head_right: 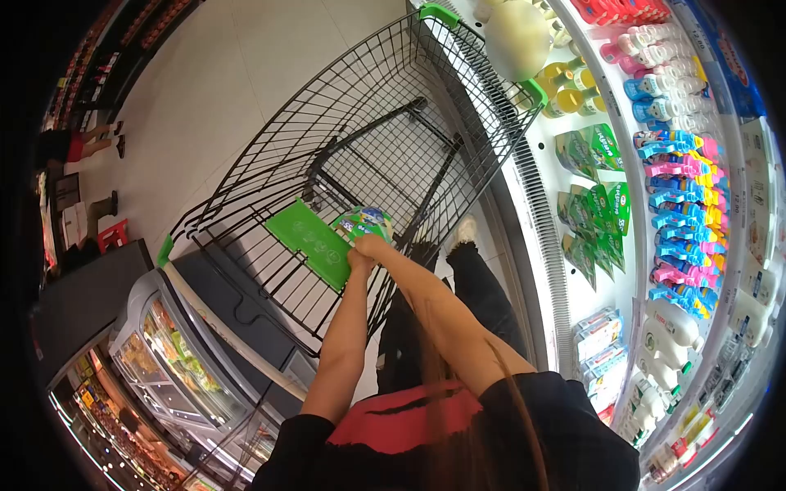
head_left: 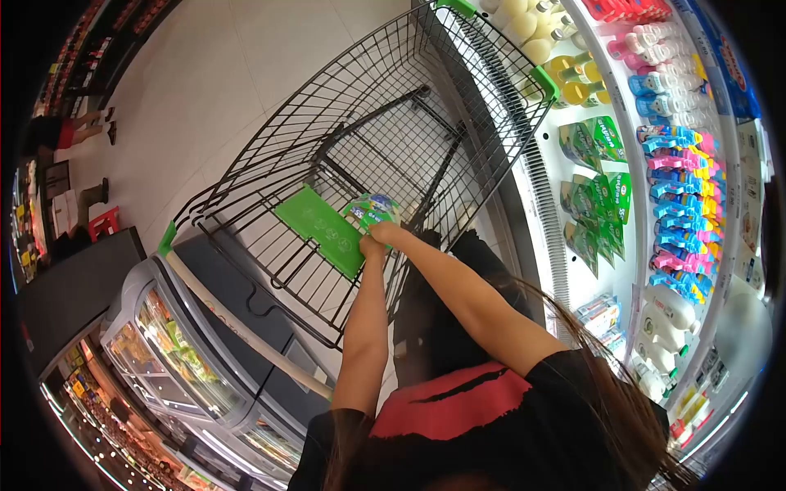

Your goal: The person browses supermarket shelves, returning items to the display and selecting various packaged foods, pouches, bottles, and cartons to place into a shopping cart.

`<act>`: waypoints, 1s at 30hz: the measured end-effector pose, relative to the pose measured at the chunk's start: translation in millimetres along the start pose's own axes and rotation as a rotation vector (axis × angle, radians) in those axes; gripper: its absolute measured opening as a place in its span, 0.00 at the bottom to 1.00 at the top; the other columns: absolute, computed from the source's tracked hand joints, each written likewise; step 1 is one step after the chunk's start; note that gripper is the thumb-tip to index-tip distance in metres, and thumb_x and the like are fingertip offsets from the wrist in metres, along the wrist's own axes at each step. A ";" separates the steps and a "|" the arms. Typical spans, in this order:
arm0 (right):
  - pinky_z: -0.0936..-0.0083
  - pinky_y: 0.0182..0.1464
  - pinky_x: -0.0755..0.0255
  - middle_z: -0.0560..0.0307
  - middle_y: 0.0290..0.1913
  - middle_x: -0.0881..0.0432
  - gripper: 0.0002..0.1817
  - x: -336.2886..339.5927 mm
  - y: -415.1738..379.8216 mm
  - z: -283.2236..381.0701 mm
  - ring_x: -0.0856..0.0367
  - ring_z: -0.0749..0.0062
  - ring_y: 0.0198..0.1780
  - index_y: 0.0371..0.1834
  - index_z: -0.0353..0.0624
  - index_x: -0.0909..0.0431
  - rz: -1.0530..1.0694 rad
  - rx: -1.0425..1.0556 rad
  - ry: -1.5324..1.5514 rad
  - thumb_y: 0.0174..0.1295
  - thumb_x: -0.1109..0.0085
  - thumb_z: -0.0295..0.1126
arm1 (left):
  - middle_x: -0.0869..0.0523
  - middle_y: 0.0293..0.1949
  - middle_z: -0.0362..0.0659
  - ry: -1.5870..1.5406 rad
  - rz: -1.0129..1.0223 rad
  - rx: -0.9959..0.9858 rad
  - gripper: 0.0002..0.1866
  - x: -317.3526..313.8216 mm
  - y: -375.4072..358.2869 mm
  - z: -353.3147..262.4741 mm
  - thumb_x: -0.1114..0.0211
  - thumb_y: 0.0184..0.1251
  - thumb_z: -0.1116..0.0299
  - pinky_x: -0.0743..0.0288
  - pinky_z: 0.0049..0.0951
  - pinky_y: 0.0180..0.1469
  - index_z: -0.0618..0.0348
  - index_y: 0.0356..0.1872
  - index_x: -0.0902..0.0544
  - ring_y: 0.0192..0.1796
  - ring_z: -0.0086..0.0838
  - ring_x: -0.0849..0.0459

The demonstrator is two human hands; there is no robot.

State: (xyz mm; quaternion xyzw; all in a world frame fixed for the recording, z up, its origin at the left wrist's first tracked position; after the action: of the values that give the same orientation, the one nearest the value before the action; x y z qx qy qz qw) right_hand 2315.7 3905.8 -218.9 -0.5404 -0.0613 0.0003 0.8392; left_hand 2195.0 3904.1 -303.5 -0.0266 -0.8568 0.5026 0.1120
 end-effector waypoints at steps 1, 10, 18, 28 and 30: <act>0.56 0.56 0.28 0.35 0.55 0.19 0.32 -0.5 -7.3 -0.9 0.20 0.44 0.54 0.52 0.34 0.19 0.052 0.032 -0.102 0.70 0.59 0.54 | 0.15 0.36 0.48 0.131 0.005 0.049 0.11 -1.0 -4.5 4.7 0.33 0.64 0.65 0.23 0.36 0.33 0.63 0.37 0.19 0.35 0.36 0.16; 0.63 0.51 0.26 0.41 0.44 0.15 0.24 104.9 -129.3 33.0 0.16 0.53 0.47 0.51 0.37 0.19 -0.158 0.559 0.086 0.68 0.49 0.47 | 0.17 0.39 0.50 0.565 0.034 -0.852 0.09 -54.7 -132.4 -134.6 0.37 0.65 0.73 0.22 0.37 0.40 0.67 0.44 0.20 0.41 0.39 0.16; 0.63 0.52 0.24 0.41 0.47 0.15 0.16 283.9 -281.4 -171.5 0.16 0.52 0.49 0.50 0.35 0.21 -1.000 0.386 0.592 0.64 0.44 0.34 | 0.18 0.45 0.51 0.740 0.758 -1.512 0.09 -313.2 -396.3 -143.6 0.43 0.66 0.77 0.25 0.39 0.50 0.64 0.46 0.20 0.46 0.46 0.20; 0.60 0.76 0.47 0.29 0.76 0.49 0.22 382.6 -295.7 -416.9 0.46 0.40 0.76 0.58 0.26 0.27 -1.440 0.042 0.383 0.61 0.49 0.25 | 0.34 0.73 0.42 1.558 1.054 -1.900 0.09 -541.7 -437.0 73.0 0.36 0.59 0.69 0.44 0.58 0.70 0.57 0.38 0.12 0.75 0.52 0.42; 0.60 0.76 0.47 0.29 0.76 0.47 0.22 393.3 -283.7 -430.7 0.47 0.39 0.77 0.58 0.26 0.28 -1.322 0.025 0.406 0.61 0.50 0.25 | 0.32 0.72 0.39 1.789 0.991 -1.799 0.10 -557.8 -420.1 96.1 0.38 0.62 0.65 0.50 0.63 0.72 0.57 0.38 0.11 0.76 0.51 0.44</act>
State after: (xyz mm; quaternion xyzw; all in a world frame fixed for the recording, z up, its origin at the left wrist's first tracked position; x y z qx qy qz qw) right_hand 2731.7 3423.4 -97.2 -0.3693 -0.2195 -0.6118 0.6642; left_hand 2745.2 3526.4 -76.5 -0.7058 -0.4210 -0.4267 0.3776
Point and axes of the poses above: each hand's wrist, its own y-axis towards the middle knuckle, its own x-axis out of the back of the hand, z = x × y, the point moved 7 cm from there along y, towards the middle knuckle
